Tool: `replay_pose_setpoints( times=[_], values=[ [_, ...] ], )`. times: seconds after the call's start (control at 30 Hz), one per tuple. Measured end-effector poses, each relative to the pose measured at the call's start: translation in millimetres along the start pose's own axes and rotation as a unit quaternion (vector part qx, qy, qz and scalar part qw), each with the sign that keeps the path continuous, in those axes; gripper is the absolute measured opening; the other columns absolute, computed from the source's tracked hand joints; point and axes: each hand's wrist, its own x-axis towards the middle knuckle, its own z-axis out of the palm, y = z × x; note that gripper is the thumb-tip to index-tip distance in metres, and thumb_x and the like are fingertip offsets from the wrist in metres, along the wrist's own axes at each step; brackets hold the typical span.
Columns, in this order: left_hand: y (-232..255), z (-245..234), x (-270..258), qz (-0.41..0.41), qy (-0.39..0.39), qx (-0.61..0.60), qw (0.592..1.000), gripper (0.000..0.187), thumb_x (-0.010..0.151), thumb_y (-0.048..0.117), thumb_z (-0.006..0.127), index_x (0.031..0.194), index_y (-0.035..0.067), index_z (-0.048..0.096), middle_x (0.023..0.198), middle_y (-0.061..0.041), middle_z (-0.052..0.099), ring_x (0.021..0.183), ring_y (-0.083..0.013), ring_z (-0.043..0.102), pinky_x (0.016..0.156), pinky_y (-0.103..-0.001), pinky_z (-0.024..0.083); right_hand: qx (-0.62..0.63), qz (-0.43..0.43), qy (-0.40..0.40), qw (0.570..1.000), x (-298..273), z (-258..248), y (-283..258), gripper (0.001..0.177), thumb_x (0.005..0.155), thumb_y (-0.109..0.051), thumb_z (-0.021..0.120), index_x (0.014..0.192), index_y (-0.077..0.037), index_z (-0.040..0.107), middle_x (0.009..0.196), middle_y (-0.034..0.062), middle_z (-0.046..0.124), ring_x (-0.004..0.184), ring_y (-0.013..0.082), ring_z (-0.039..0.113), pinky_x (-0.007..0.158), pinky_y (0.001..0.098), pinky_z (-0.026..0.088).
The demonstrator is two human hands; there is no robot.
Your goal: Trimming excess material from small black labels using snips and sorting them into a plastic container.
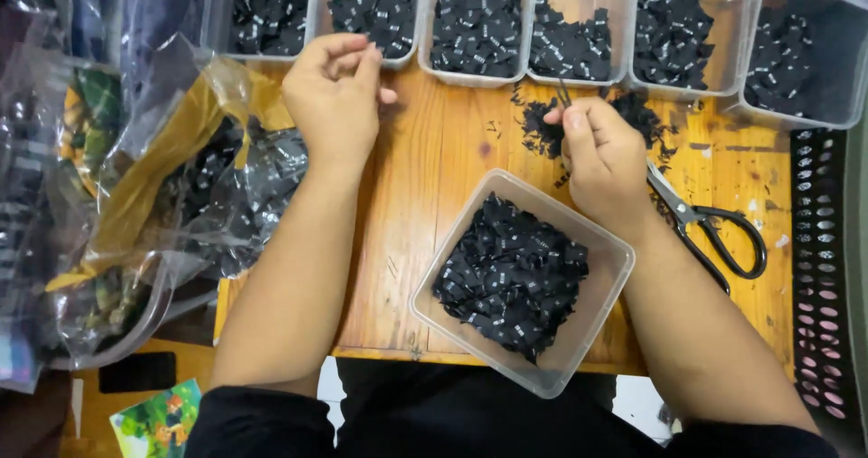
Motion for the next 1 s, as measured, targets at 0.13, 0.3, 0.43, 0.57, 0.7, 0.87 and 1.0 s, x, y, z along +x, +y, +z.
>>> replay_pose_setpoints(
  times=[0.13, 0.3, 0.43, 0.57, 0.7, 0.87, 1.0],
  values=[
    [-8, 1, 2, 0.008, -0.023, -0.01, 1.0, 0.007, 0.091, 0.004, 0.073, 0.096, 0.005, 0.068, 0.082, -0.006, 0.078, 0.047, -0.0124, 0.072, 0.044, -0.021, 0.059, -0.015, -0.043, 0.017, 0.999, -2, 0, 11, 0.031, 0.117, -0.016, 0.04, 0.103, 0.0, 0.063, 0.068, 0.0034, 0.053, 0.058, 0.0107, 0.047, 0.057, 0.0255, 0.04],
    [-9, 1, 4, -0.004, -0.042, -0.021, 0.999, 0.007, 0.092, 0.004, 0.073, 0.096, 0.004, 0.069, 0.08, -0.006, 0.078, 0.047, -0.0122, 0.072, 0.044, -0.021, 0.059, -0.016, -0.044, 0.031, 0.998, -5, -1, 7, 0.034, 0.117, -0.02, 0.04, 0.107, 0.001, 0.065, 0.066, 0.002, 0.048, 0.059, 0.0105, 0.045, 0.058, 0.0259, 0.04],
    [-12, 3, 7, -0.012, -0.049, -0.017, 0.999, 0.007, 0.092, 0.004, 0.073, 0.096, 0.005, 0.068, 0.078, -0.005, 0.078, 0.047, -0.0103, 0.071, 0.044, -0.02, 0.057, 0.023, -0.013, 0.025, 0.999, -4, -1, 7, 0.033, 0.116, -0.019, 0.039, 0.11, 0.001, 0.064, 0.064, 0.0014, 0.043, 0.056, 0.0107, 0.04, 0.052, 0.0251, 0.034],
    [-17, 5, 8, -0.013, -0.036, -0.027, 0.999, 0.008, 0.091, 0.004, 0.073, 0.094, 0.005, 0.066, 0.075, -0.005, 0.077, 0.046, -0.0111, 0.071, 0.042, -0.02, 0.056, -0.01, -0.012, 0.03, 0.999, -5, 1, 12, 0.033, 0.117, -0.019, 0.039, 0.111, 0.0, 0.066, 0.066, 0.0024, 0.046, 0.059, 0.0118, 0.044, 0.056, 0.0262, 0.038],
    [-16, 4, 10, 0.003, -0.029, 0.011, 1.0, 0.009, 0.091, 0.004, 0.071, 0.099, 0.008, 0.069, 0.081, -0.005, 0.078, 0.052, -0.0099, 0.076, 0.048, -0.019, 0.058, -0.016, -0.005, 0.025, 1.0, -3, 2, 17, 0.034, 0.117, -0.021, 0.039, 0.11, -0.001, 0.066, 0.065, 0.0021, 0.046, 0.057, 0.0115, 0.043, 0.054, 0.026, 0.037],
    [-20, 5, -7, 0.089, -0.058, 0.023, 0.994, 0.027, 0.096, 0.001, 0.069, 0.121, 0.011, 0.072, 0.143, -0.014, 0.063, 0.057, -0.0099, 0.078, 0.051, -0.016, 0.058, -0.101, -0.034, 0.018, 0.994, -5, -3, 23, 0.04, 0.12, -0.021, 0.036, 0.11, -0.001, 0.07, 0.069, 0.0036, 0.052, 0.06, 0.0142, 0.05, 0.054, 0.0297, 0.036],
    [33, -3, -39, 0.346, -0.224, 0.068, 0.909, 0.015, 0.102, -0.001, 0.066, 0.115, 0.002, 0.071, 0.107, -0.011, 0.077, 0.082, -0.018, 0.071, 0.077, -0.03, 0.06, -0.026, -0.052, 0.012, 0.998, -4, -3, 17, 0.04, 0.12, -0.023, 0.035, 0.114, 0.003, 0.065, 0.068, 0.0044, 0.046, 0.06, 0.0135, 0.045, 0.059, 0.0276, 0.038]
  ],
)
